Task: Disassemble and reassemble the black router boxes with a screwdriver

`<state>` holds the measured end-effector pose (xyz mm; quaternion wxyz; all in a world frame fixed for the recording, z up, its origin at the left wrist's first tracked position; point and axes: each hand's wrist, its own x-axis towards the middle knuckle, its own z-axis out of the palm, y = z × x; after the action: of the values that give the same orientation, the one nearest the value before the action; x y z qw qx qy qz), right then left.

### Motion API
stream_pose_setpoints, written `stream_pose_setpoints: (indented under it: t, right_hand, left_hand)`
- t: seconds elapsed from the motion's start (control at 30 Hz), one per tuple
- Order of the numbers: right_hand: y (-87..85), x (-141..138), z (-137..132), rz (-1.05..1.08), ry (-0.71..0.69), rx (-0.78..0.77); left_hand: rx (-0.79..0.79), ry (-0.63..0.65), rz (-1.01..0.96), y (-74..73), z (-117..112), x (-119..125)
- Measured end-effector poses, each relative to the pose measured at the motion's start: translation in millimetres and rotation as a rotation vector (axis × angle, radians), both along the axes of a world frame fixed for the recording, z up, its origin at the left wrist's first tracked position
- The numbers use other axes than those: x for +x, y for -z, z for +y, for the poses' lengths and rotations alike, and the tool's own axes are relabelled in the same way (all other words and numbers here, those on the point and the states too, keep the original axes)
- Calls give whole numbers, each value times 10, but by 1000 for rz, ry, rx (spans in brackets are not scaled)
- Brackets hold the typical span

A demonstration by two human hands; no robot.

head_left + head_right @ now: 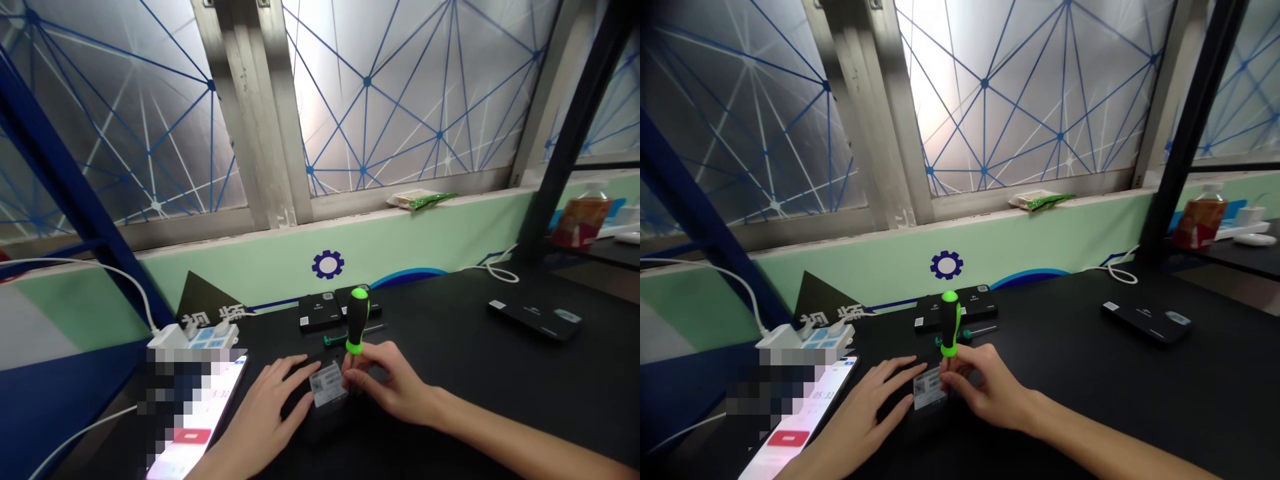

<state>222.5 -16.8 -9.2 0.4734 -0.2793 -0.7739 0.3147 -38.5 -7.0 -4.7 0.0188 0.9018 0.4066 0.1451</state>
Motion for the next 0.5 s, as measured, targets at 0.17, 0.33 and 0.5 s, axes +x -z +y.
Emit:
stream_pose_setpoints:
  t: [0.17, 0.33, 0.5]
  right_hand:
    - [5, 40, 47, -28, 57, 53]
    - [-2, 49, 46, -44, 76, 51]
    - [-18, 43, 3, -116, 47, 61]
  left_hand:
    - [27, -7, -31, -39, 11, 5]
    - [14, -8, -69, -89, -1, 25]
    - [-8, 6, -105, -123, -18, 32]
